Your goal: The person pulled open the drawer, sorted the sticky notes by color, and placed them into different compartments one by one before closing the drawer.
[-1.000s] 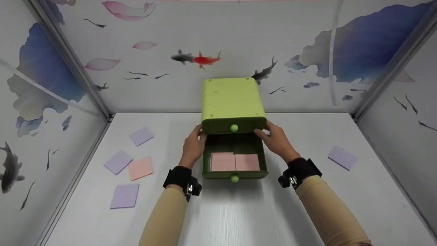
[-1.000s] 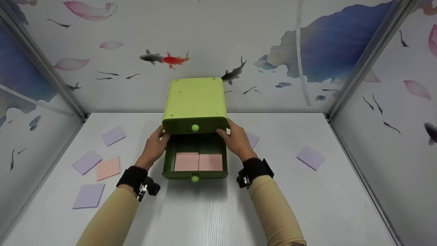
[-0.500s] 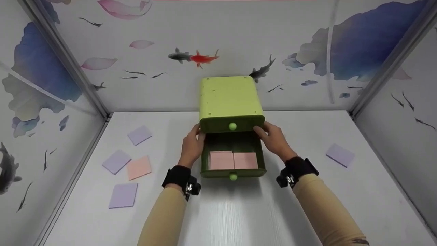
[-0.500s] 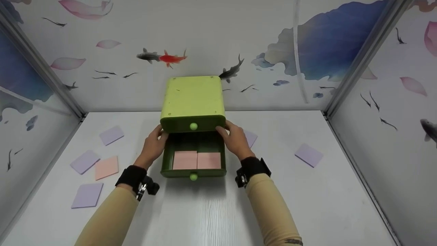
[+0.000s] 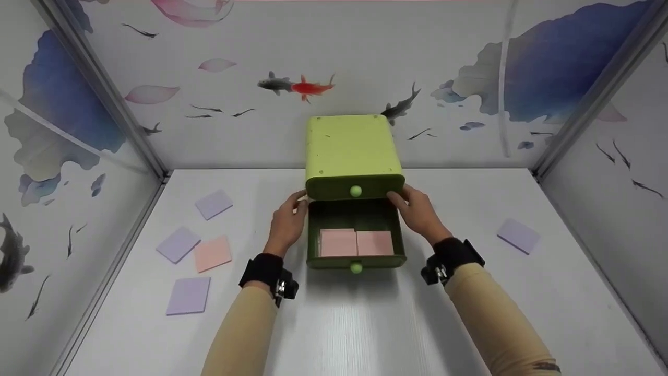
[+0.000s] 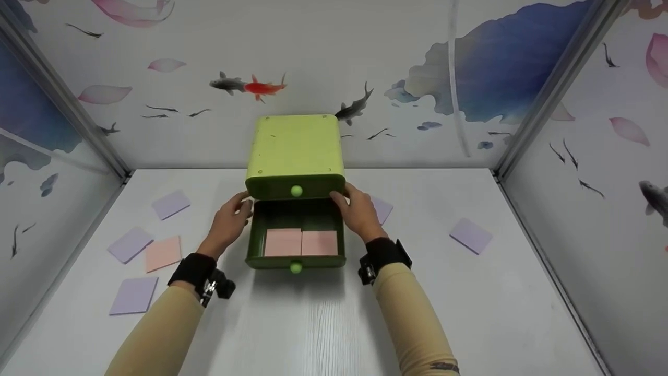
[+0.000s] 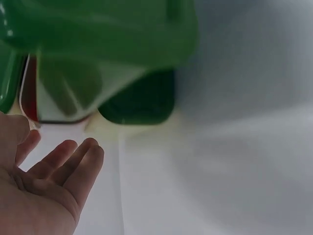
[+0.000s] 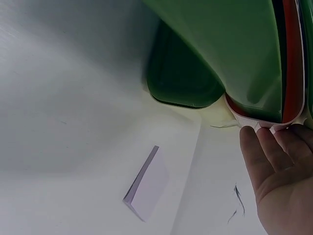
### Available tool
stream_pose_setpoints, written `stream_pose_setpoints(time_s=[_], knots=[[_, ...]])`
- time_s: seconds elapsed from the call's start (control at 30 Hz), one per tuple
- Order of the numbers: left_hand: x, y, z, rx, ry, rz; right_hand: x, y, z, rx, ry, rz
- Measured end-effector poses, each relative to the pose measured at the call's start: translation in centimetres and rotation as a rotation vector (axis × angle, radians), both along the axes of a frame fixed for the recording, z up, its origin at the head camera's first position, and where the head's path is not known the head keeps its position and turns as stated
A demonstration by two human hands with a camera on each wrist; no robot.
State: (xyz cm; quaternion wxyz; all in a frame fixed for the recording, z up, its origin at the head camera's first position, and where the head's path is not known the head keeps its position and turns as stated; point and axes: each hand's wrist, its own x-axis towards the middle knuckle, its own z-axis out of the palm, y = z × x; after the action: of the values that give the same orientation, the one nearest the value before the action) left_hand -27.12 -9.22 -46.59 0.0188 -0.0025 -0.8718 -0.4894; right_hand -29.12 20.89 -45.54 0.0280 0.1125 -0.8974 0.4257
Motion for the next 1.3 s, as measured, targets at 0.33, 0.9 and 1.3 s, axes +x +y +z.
stream_pose_setpoints(time_s=[0.33, 0.9, 1.3], knots=[[1.0, -6.2, -2.1, -0.238, -0.038, 0.113, 0.0, -0.1, 0.0, 0.016, -0.008, -0.008], [3.6, -14.7, -3.1, -0.652, -0.162, 0.095, 0.4, -0.2, 0.0, -0.003, -0.009, -0.008], [4.2, -15.6, -3.3, -0.668, -0.229, -0.067, 0.2, -0.1, -0.2, -0.024, -0.020, -0.014]])
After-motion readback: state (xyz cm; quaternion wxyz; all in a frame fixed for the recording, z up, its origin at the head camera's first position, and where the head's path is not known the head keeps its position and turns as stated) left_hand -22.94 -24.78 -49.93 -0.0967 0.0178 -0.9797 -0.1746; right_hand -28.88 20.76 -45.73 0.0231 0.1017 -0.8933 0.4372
